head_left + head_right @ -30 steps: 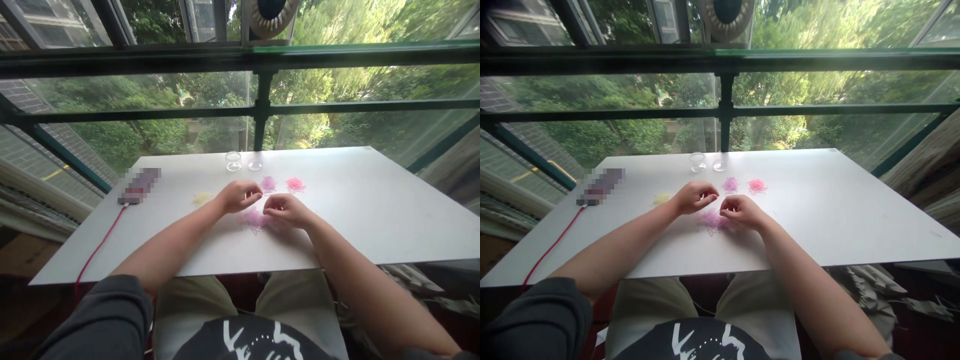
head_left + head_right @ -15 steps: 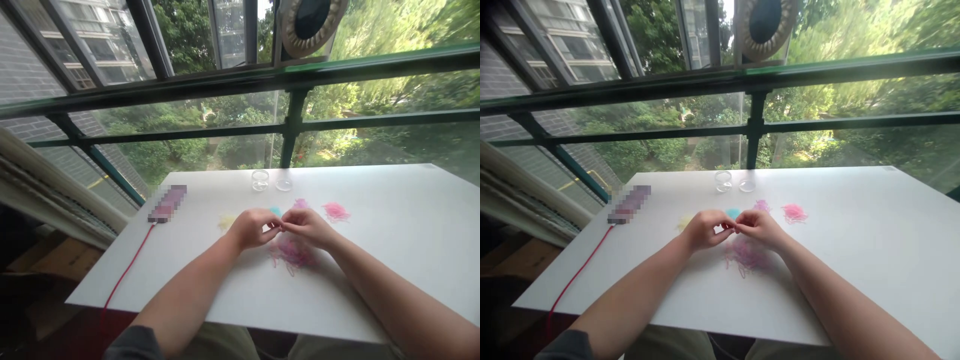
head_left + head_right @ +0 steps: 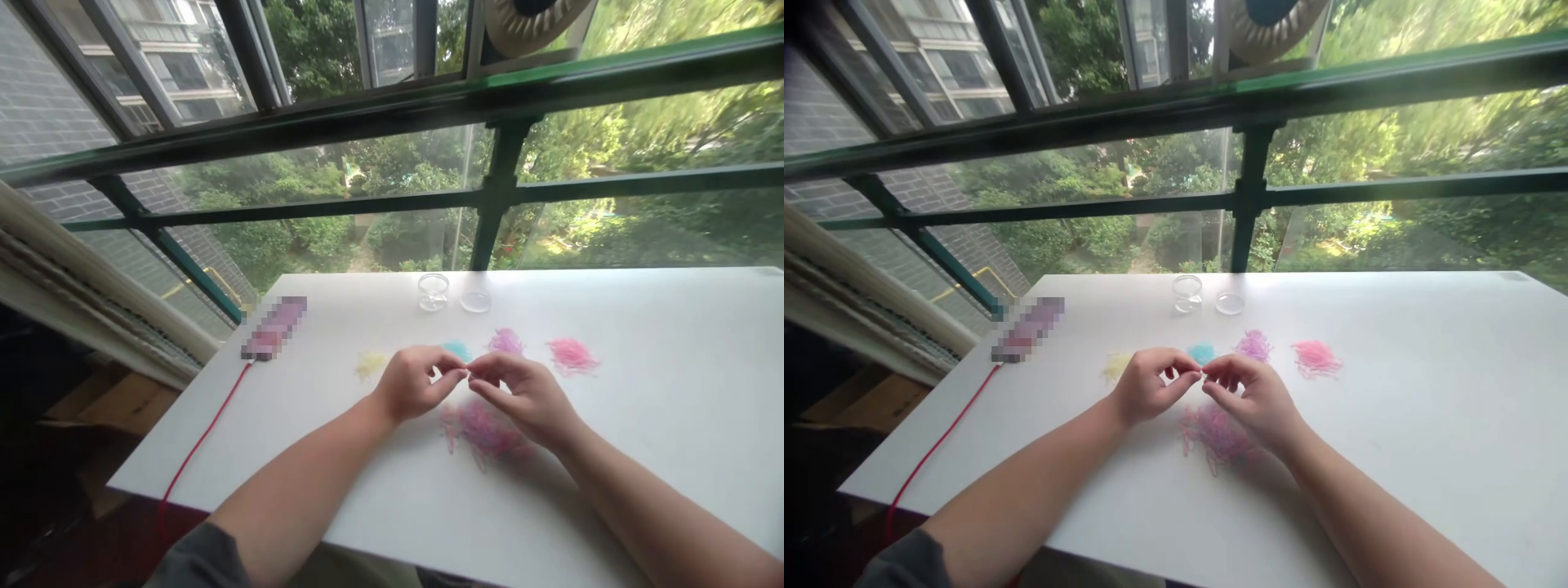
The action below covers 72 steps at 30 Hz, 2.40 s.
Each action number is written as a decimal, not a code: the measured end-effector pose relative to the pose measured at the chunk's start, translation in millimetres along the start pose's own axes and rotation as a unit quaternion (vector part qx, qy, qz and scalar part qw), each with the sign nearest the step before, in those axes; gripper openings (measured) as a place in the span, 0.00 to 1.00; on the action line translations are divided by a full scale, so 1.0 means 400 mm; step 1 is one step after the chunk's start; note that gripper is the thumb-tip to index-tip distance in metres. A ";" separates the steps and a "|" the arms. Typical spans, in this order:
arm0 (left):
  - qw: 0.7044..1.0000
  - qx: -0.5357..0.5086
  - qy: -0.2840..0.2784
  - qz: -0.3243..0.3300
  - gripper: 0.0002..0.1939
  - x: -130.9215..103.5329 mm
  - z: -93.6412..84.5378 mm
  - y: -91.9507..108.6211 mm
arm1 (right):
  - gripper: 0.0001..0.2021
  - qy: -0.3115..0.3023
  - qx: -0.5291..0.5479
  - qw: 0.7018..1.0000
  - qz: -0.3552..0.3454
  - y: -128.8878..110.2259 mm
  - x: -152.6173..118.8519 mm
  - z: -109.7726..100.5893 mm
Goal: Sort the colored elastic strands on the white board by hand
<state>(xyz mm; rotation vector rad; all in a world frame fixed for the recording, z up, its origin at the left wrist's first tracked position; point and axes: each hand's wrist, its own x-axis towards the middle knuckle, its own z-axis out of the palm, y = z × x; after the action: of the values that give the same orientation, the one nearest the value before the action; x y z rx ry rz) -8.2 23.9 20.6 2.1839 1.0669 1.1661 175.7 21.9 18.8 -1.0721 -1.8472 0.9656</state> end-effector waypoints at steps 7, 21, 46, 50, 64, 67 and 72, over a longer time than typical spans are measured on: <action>1.000 -0.016 -0.011 -0.004 0.05 0.001 0.008 -0.004 | 0.05 0.031 -0.043 0.999 -0.004 0.003 0.001 0.003; 1.000 -0.001 -0.011 -0.014 0.05 0.003 0.004 -0.013 | 0.07 0.034 -0.043 0.998 -0.032 0.012 -0.002 -0.008; 0.996 0.060 -0.051 0.027 0.04 0.009 0.004 -0.022 | 0.02 0.009 -0.109 0.992 -0.059 0.010 -0.002 -0.007; 0.989 0.129 -0.047 0.062 0.04 0.025 -0.007 -0.029 | 0.03 0.023 -0.123 0.991 -0.048 0.011 0.001 -0.015; 0.985 0.133 -0.090 0.067 0.06 0.021 0.008 -0.022 | 0.03 0.012 -0.130 0.991 -0.040 0.018 0.004 -0.009; 0.985 0.136 -0.083 0.069 0.06 0.024 0.005 -0.028 | 0.02 0.010 -0.132 0.990 -0.038 0.015 0.004 -0.012; 0.981 0.177 -0.059 0.052 0.06 0.044 -0.003 -0.052 | 0.01 0.020 -0.148 0.988 -0.032 0.017 0.007 -0.027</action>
<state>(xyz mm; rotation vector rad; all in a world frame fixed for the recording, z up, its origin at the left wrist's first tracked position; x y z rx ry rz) -11.9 50.7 15.9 2.5732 1.1945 0.9315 186.3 29.4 17.9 -1.1884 -2.0207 0.6409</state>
